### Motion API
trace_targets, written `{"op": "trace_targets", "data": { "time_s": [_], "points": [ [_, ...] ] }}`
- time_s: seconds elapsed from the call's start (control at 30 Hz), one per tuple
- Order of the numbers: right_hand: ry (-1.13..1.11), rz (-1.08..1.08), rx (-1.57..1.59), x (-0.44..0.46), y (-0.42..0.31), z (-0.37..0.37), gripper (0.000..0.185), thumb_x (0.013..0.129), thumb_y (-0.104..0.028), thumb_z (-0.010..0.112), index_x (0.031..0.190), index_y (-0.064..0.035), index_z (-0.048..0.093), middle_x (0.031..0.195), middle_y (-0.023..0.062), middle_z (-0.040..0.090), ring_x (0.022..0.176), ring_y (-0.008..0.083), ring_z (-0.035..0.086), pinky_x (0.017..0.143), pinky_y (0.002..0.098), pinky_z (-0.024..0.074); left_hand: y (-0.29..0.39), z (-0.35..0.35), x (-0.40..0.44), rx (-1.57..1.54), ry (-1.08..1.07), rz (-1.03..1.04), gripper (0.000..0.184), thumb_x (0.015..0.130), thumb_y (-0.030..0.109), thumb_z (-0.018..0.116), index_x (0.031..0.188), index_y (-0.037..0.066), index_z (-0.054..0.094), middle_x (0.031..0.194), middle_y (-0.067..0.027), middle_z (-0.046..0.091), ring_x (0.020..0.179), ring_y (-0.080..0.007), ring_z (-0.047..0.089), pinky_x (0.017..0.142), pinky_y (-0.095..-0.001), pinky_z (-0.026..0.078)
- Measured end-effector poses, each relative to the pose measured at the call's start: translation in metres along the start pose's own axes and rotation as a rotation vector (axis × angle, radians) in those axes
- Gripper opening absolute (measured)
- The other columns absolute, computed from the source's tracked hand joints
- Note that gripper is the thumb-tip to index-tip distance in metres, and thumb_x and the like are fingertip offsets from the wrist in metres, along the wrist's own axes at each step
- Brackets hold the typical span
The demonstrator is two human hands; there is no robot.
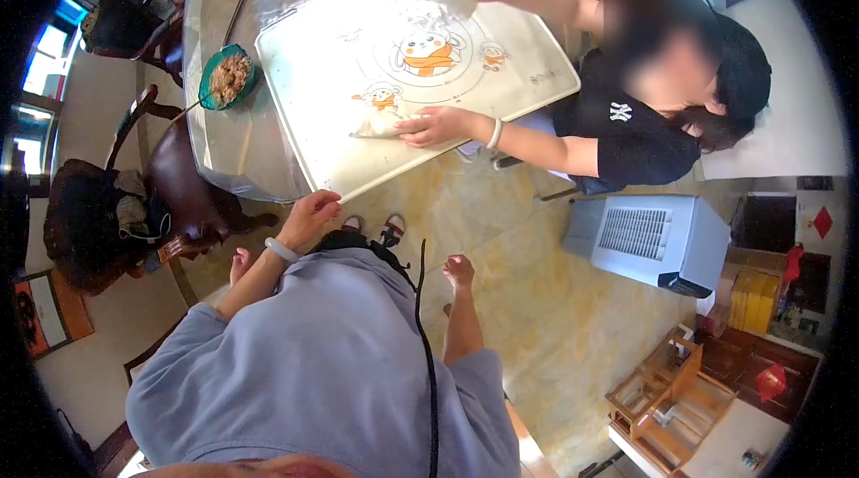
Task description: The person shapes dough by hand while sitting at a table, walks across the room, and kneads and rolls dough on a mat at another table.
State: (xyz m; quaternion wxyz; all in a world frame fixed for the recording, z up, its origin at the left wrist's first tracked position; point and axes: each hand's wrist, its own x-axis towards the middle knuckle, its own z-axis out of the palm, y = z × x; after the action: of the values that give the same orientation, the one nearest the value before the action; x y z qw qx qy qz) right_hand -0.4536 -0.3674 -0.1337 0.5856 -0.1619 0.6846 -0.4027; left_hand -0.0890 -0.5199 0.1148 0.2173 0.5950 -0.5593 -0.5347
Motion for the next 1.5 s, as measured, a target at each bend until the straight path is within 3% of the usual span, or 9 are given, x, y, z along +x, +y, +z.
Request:
{"op": "trace_targets", "data": {
  "time_s": [0.3,0.5,0.63,0.7,1.0,1.13,1.3,1.4,1.5],
  "points": [
    [0.026,0.015,0.135,-0.043,0.012,0.035,0.008,0.088,-0.005,0.06,0.096,-0.0011,0.061,0.077,0.0109,0.062,0.062,0.0157,0.058,0.051,0.0261,0.0485,0.005,0.001,0.024,0.068,-0.089,0.182,0.024,0.088,0.016,0.06,0.107,0.0,0.061,0.09,-0.0141,0.068,0.082,-0.0218,0.065,0.074,-0.0323,0.051],
    [0.075,0.115,0.221,-0.066,0.027,0.037,0.007,0.087,-0.006,0.06,0.093,-0.0022,0.061,0.074,0.0117,0.061,0.053,0.0139,0.055,0.044,0.0257,0.0438,0.015,-0.007,0.055,0.156,0.134,0.388,0.022,0.084,0.014,0.063,0.101,0.001,0.061,0.088,-0.0154,0.065,0.082,-0.0298,0.063,0.077,-0.0373,0.051],
    [-0.015,-0.059,0.131,-0.064,0.013,0.037,0.01,0.088,-0.009,0.059,0.096,-0.0038,0.062,0.079,0.0085,0.063,0.061,0.0114,0.059,0.049,0.0249,0.0461,0.043,-0.018,0.114,0.43,0.405,0.578,0.043,0.079,0.018,0.069,0.116,0.001,0.052,0.119,-0.0185,0.054,0.111,-0.0351,0.049,0.095,-0.0411,0.042],
    [0.009,-0.151,0.054,-0.062,-0.022,0.05,0.012,0.089,-0.011,0.058,0.099,-0.0039,0.062,0.082,0.0074,0.063,0.067,0.0114,0.06,0.056,0.0242,0.0483,0.05,-0.019,0.157,0.544,0.413,0.599,0.086,0.069,0.037,0.078,0.134,0.001,0.036,0.137,-0.0209,0.037,0.125,-0.0381,0.036,0.104,-0.0468,0.034],
    [-0.025,-0.778,-0.495,-0.01,-0.319,0.192,0.03,0.095,-0.03,0.053,0.1,-0.0017,0.058,0.085,0.0113,0.062,0.078,0.0176,0.057,0.072,0.0306,0.0457,0.089,-0.005,0.224,0.692,0.14,0.253,0.114,0.055,0.048,0.084,0.142,0.003,0.024,0.134,-0.0181,0.037,0.124,-0.0368,0.034,0.097,-0.0515,0.039],
    [0.026,-1.067,-0.448,0.124,-0.364,0.253,0.038,0.094,-0.037,0.05,0.107,-0.0019,0.057,0.087,0.0162,0.062,0.08,0.035,0.058,0.077,0.0435,0.0456,0.081,0.004,0.208,0.649,0.302,0.442,0.084,0.06,0.027,0.082,0.131,0.009,0.042,0.124,-0.012,0.048,0.116,-0.0344,0.043,0.094,-0.0458,0.043],
    [-0.253,-0.693,-0.592,0.115,-0.387,0.275,0.042,0.09,-0.042,0.055,0.085,-0.0012,0.058,0.073,0.0138,0.06,0.072,0.0328,0.056,0.072,0.0421,0.0436,0.078,0.028,0.162,0.641,0.51,0.611,0.048,0.073,0.016,0.072,0.118,0.01,0.055,0.117,-0.0107,0.051,0.108,-0.0293,0.048,0.097,-0.0417,0.04],
    [-0.308,-0.598,-0.551,0.082,-0.379,0.263,0.046,0.087,-0.041,0.061,0.068,0.0,0.051,0.064,0.0111,0.057,0.065,0.0296,0.053,0.066,0.0399,0.0416,0.077,0.04,0.139,0.005,0.591,0.246,0.04,0.078,0.015,0.069,0.116,0.009,0.056,0.114,-0.0137,0.052,0.106,-0.0286,0.048,0.096,-0.0418,0.039],
    [-0.273,-0.886,-0.578,0.066,-0.364,0.26,0.025,0.086,-0.027,0.062,0.085,-0.0025,0.057,0.087,0.0119,0.061,0.081,0.0286,0.055,0.077,0.042,0.0422,0.09,0.043,0.165,0.322,0.96,0.216,0.033,0.087,0.023,0.059,0.115,0.005,0.058,0.114,-0.0182,0.053,0.102,-0.0298,0.051,0.094,-0.0453,0.037]
  ]
}}
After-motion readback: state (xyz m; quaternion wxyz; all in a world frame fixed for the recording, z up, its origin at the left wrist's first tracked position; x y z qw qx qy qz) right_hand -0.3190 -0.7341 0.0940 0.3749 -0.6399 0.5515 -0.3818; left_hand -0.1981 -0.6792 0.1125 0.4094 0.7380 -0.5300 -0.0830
